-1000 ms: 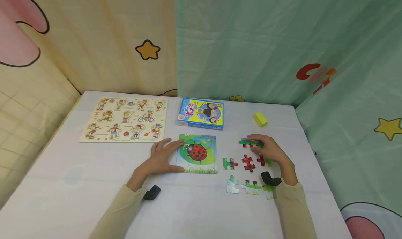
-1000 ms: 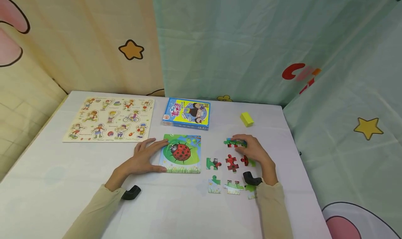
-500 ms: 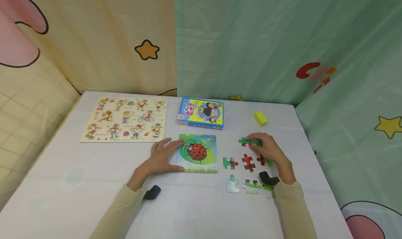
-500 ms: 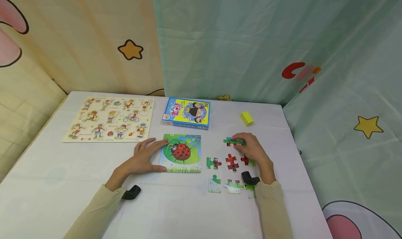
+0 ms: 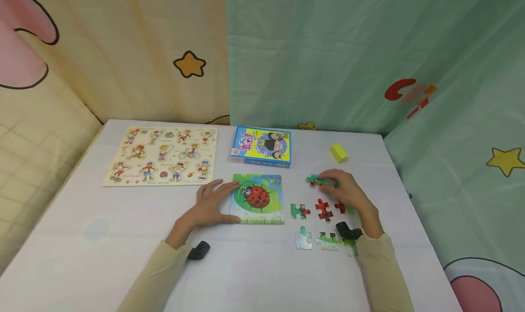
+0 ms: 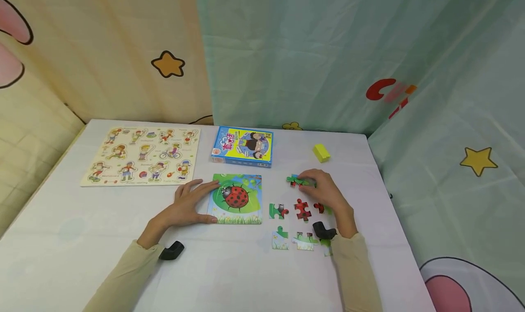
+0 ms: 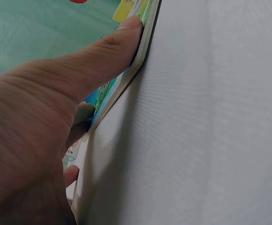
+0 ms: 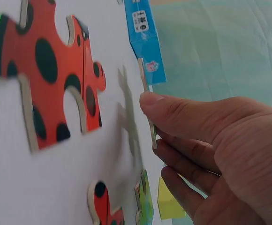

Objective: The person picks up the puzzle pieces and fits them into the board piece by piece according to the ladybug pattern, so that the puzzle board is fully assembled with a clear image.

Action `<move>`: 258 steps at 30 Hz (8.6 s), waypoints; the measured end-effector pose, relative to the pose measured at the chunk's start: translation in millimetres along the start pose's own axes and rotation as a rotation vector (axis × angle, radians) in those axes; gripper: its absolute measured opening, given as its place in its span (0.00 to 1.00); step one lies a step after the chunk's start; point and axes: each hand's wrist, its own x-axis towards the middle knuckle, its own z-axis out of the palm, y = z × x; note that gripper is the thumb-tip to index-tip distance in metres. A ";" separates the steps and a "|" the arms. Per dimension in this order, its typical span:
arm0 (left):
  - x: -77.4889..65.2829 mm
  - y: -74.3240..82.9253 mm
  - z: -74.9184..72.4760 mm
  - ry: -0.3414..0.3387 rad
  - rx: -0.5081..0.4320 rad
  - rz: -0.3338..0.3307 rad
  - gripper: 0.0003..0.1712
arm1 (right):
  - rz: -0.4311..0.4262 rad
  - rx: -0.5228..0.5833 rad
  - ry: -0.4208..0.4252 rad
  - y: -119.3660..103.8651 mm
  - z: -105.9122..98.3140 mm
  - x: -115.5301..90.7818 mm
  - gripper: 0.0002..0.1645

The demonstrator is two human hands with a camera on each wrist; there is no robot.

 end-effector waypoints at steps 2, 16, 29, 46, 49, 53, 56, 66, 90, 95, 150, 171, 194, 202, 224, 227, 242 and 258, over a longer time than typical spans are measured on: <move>0.5 0.6 1.0 0.000 0.002 -0.001 0.56 | -0.019 0.012 -0.005 -4.1 1.6 0.6 0.17; 1.4 -0.6 1.6 -0.005 0.006 0.000 0.57 | -0.120 -0.020 -0.060 -35.5 16.2 19.0 0.15; 1.6 -0.9 0.3 0.013 0.004 0.009 0.57 | -0.183 -0.042 -0.111 -63.8 34.1 41.0 0.14; -0.5 0.3 1.0 0.013 -0.004 0.005 0.56 | -0.268 -0.079 -0.208 -98.1 66.2 62.5 0.16; -0.8 0.7 1.0 0.016 -0.006 0.008 0.56 | -0.283 -0.085 -0.219 -102.9 71.8 64.2 0.16; -1.5 1.3 0.7 0.020 -0.007 0.011 0.56 | -0.297 -0.102 -0.235 -107.5 78.1 66.4 0.16; -1.8 1.7 0.5 0.016 -0.003 0.009 0.56 | -0.296 -0.107 -0.247 -110.9 81.3 68.3 0.16; -0.9 1.8 0.0 0.009 0.008 0.007 0.56 | -0.247 -0.141 -0.309 -117.4 89.0 74.1 0.18; -0.7 7.6 -5.1 -0.033 0.129 0.007 0.54 | -0.262 -0.228 -0.298 -121.5 92.7 72.2 0.18; 1.3 9.5 -6.1 -0.026 0.132 0.029 0.56 | -0.254 -0.215 -0.288 -121.5 92.6 72.1 0.18; 16.1 10.4 5.1 -0.038 0.165 0.108 0.64 | -0.113 -0.053 -0.061 -44.3 -9.6 14.7 0.26; 17.6 9.0 5.7 -0.039 0.165 0.107 0.64 | 0.072 0.041 -0.022 19.7 -33.9 -10.1 0.29; 16.3 8.5 7.3 -0.039 0.146 0.097 0.64 | 0.111 0.007 -0.073 41.9 -36.2 -19.2 0.27; 15.8 8.8 7.9 -0.035 0.153 0.096 0.64 | 0.114 -0.018 -0.051 39.8 -35.0 -18.1 0.26; 15.4 8.4 7.8 -0.033 0.167 0.102 0.64 | 0.063 -0.072 0.005 42.9 -31.3 -9.6 0.18; 15.3 8.7 7.5 -0.031 0.160 0.101 0.64 | 0.056 -0.070 -0.002 39.9 -31.6 -7.4 0.19; 14.4 10.4 5.9 -0.035 0.156 0.094 0.64 | 0.003 -0.079 -0.031 18.3 -20.7 2.4 0.18; 15.2 7.0 7.9 -0.028 0.151 0.105 0.64 | -0.097 -0.093 -0.130 -32.2 5.5 24.6 0.17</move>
